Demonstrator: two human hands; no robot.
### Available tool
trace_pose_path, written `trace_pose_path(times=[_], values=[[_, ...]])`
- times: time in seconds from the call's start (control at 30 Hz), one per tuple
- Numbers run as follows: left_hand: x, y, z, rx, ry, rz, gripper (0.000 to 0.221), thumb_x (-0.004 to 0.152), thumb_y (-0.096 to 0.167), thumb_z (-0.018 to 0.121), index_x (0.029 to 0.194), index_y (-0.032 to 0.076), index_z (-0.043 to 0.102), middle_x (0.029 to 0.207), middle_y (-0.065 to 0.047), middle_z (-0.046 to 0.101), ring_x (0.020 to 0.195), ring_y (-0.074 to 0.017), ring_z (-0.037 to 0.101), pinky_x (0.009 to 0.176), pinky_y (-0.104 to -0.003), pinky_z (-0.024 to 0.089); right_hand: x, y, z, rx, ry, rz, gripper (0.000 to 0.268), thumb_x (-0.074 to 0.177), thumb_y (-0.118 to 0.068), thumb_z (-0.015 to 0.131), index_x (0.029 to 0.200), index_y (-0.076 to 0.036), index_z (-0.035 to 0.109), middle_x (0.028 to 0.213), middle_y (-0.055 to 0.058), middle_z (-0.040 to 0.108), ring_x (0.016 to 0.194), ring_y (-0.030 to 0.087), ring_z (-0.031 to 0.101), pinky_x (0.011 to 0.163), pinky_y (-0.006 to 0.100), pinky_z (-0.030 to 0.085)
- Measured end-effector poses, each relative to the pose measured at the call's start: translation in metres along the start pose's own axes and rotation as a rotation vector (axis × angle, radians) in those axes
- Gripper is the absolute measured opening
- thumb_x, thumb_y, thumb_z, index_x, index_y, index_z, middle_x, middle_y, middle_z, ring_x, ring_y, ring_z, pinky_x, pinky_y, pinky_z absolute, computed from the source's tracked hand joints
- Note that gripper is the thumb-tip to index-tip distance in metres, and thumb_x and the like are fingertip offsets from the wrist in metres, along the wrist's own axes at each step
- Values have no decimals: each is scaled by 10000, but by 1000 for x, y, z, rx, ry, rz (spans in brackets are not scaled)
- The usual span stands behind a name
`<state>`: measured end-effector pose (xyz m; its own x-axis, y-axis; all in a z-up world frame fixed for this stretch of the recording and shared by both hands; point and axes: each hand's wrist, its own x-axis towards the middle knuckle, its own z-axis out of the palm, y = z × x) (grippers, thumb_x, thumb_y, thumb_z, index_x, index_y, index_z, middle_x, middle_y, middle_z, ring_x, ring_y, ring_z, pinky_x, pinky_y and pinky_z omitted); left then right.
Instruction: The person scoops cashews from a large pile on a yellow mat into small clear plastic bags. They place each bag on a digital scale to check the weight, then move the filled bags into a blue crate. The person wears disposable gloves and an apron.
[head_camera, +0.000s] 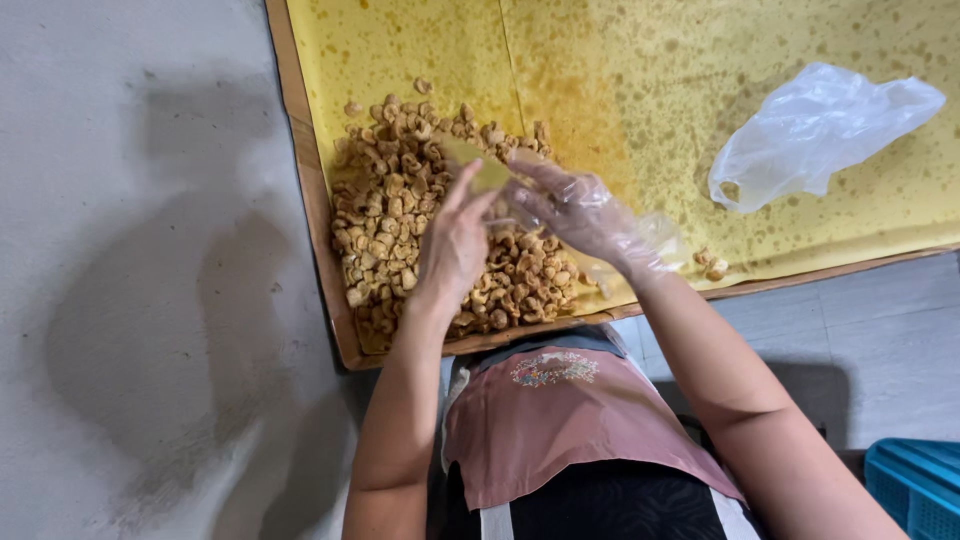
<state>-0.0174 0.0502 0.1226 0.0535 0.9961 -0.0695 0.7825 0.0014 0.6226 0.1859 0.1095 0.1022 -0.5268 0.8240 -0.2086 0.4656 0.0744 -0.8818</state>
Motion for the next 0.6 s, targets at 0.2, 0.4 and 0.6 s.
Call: trace_pose_path(times=[0.2, 0.4, 0.6], values=[[-43, -35, -88, 86, 158, -251, 690, 900, -155, 483, 1531, 124, 494, 1596, -76, 469, 1125, -280, 646, 678, -287, 580, -8, 44, 87, -458, -7, -30, 1020, 923, -468, 811, 1625, -193, 124, 1558, 224, 273, 1409, 450, 433, 1079, 555, 463], [-68, -63, -108, 49, 212, -217, 662, 853, -161, 471, 1469, 74, 524, 1536, -137, 512, 1324, -307, 582, 861, -338, 589, 7, 21, 217, -778, -469, 118, 995, 882, -410, 732, 1615, -374, 61, 1649, 181, 24, 1445, 517, 286, 982, 560, 525], [-71, -94, -120, -18, 187, -238, 664, 838, -166, 462, 1448, 81, 549, 1509, -120, 551, 1317, -317, 597, 895, -360, 583, 81, 17, 224, -708, -509, 363, 967, 927, -13, 576, 1619, -447, 57, 1731, 129, -64, 1491, 555, 189, 925, 430, 612]])
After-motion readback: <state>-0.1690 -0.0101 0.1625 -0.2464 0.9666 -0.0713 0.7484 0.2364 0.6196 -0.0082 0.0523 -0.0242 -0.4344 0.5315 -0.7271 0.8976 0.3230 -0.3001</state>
